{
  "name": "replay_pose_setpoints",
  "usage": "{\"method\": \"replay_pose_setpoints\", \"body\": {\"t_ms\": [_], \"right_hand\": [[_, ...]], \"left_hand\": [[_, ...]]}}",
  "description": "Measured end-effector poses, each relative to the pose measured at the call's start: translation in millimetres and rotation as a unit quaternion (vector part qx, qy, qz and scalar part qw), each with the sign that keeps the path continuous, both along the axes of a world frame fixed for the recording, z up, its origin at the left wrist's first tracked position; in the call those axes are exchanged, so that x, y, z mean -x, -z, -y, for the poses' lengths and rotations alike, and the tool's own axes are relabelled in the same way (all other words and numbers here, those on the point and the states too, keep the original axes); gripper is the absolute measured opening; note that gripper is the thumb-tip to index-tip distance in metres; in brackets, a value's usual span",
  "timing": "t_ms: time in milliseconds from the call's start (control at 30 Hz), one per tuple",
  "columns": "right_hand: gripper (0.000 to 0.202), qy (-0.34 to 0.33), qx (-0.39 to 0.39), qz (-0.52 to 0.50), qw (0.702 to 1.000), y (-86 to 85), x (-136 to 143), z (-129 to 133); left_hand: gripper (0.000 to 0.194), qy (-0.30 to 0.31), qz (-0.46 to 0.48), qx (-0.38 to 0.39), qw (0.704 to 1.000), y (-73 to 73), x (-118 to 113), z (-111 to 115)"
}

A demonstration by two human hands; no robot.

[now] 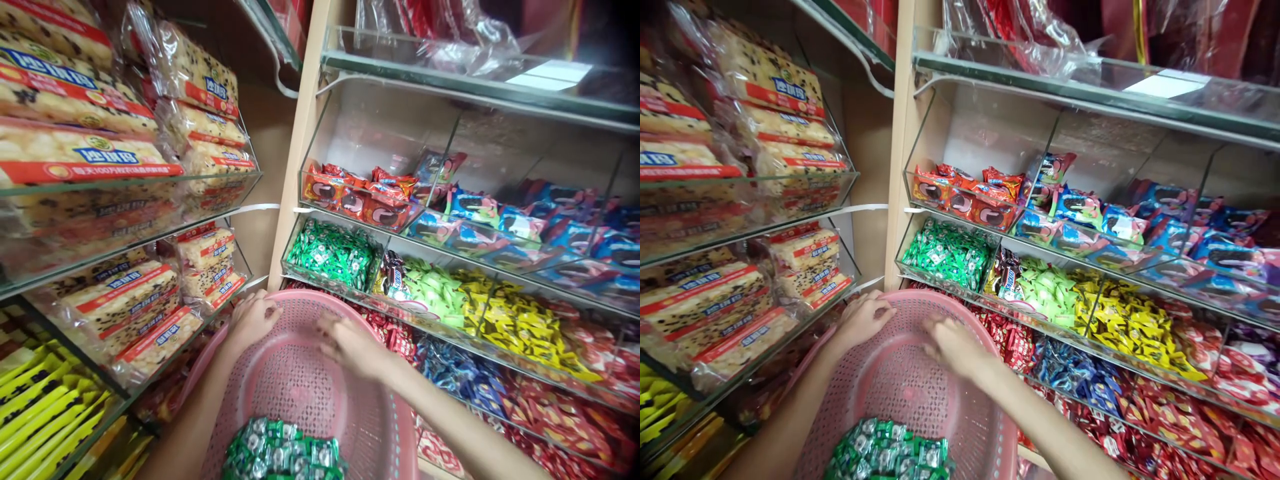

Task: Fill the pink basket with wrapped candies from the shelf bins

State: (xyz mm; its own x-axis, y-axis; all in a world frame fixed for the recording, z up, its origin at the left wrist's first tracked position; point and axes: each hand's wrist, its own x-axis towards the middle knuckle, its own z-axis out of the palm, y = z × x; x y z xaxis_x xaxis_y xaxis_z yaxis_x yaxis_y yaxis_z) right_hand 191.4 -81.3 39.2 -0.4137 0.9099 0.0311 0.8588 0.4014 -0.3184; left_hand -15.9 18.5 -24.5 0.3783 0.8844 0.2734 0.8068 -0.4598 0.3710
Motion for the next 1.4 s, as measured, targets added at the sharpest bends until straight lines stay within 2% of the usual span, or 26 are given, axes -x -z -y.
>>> {"method": "replay_pose_setpoints", "body": {"t_ms": [67,133,233,333,433,633,867,1267,1400], "right_hand": [[0.02,0.005,-0.068,0.0,0.998,-25.0,-5,-19],[0.019,0.029,-0.126,0.01,0.991,-42.7,-12,-40],[0.017,0.085,-0.165,0.027,0.982,-54.4,-24,-72],[0.015,0.137,-0.155,0.029,0.978,-54.0,-26,-98],[0.021,0.187,-0.148,0.025,0.971,-49.6,-13,-114],[0.059,0.29,-0.139,0.006,0.947,-44.9,23,-130],[0.079,0.335,-0.089,-0.01,0.938,-47.9,45,-141],[0.069,0.328,-0.072,0.016,0.942,-45.1,33,-145],[0.062,0.346,-0.122,0.031,0.93,-44.7,38,-143]], "left_hand": [[0.033,-0.001,0.001,0.001,1.0,-0.5,0,0],[0.032,-0.002,0.008,0.004,1.0,-0.3,0,0],[0.031,-0.002,0.018,0.01,1.0,0.3,0,0],[0.031,-0.004,0.018,0.015,1.0,0.6,1,0],[0.031,-0.005,0.017,0.013,1.0,1.0,1,0],[0.03,-0.005,0.013,0.009,1.0,2.4,1,-1],[0.029,-0.008,0.001,0.001,1.0,2.3,2,-1],[0.028,-0.008,0.002,0.005,1.0,2.0,3,-1],[0.028,-0.01,-0.001,0.007,1.0,2.1,3,-2]]}}
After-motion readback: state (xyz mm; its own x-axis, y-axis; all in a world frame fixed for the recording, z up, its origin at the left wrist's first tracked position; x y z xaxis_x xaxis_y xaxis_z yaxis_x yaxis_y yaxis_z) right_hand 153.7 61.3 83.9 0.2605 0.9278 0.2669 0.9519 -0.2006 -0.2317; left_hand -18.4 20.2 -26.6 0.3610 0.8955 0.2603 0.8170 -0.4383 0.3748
